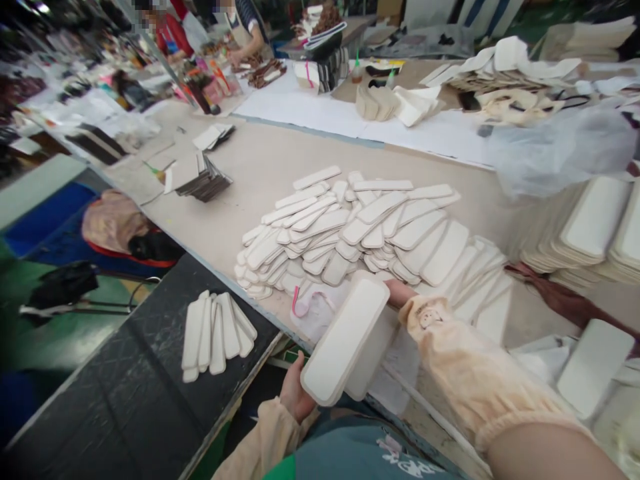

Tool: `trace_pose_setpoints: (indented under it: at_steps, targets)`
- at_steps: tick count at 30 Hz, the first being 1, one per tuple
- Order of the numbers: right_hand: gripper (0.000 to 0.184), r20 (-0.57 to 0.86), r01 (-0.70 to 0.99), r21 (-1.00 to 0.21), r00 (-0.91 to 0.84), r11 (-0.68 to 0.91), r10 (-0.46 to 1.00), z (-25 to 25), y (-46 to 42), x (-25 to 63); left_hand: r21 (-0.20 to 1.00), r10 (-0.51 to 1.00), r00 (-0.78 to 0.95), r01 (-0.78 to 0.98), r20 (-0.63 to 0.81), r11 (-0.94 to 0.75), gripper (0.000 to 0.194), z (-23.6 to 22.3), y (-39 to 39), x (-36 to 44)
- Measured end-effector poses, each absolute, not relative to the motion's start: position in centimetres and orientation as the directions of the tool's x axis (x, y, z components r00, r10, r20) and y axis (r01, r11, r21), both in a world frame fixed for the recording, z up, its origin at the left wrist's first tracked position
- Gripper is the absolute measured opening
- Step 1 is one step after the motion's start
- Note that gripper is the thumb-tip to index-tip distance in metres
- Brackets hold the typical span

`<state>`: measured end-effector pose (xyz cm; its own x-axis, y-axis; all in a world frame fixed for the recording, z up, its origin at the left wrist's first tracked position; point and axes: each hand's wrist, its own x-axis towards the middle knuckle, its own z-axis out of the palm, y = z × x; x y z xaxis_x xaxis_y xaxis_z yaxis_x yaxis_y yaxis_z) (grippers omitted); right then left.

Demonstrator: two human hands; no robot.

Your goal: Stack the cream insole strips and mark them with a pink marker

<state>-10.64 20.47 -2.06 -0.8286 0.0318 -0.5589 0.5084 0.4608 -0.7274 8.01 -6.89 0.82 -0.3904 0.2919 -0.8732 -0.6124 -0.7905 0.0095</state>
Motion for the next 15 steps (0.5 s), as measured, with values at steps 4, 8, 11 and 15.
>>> trace_pose_setpoints:
  at_steps: [4,8,11,15]
  targets:
    - [0.029,-0.624,0.499,-0.681,-0.778,0.536,-0.069,-2.3,20.2,-10.6,-0.070,0.340,-0.332,-0.617,-0.880,-0.784,0.070,2.7,-6.6,7.0]
    - [0.028,-0.603,0.467,-0.716,-0.788,0.519,-0.123,-2.3,19.7,-9.8,-0.120,0.394,-0.293,-0.650,-0.871,-0.750,0.076,3.7,-6.3,6.2]
    - [0.022,-0.566,0.460,-0.757,-0.816,0.463,-0.114,-2.1,19.6,-9.2,-0.083,0.377,-0.267,-0.710,-0.887,-0.699,0.073,2.7,-6.8,6.8]
    - [0.006,-0.485,0.446,-0.806,-0.874,0.388,-0.002,-1.9,20.7,-9.4,0.031,0.527,-0.311,-0.880,-0.791,-0.473,0.055,-0.5,-9.0,6.7]
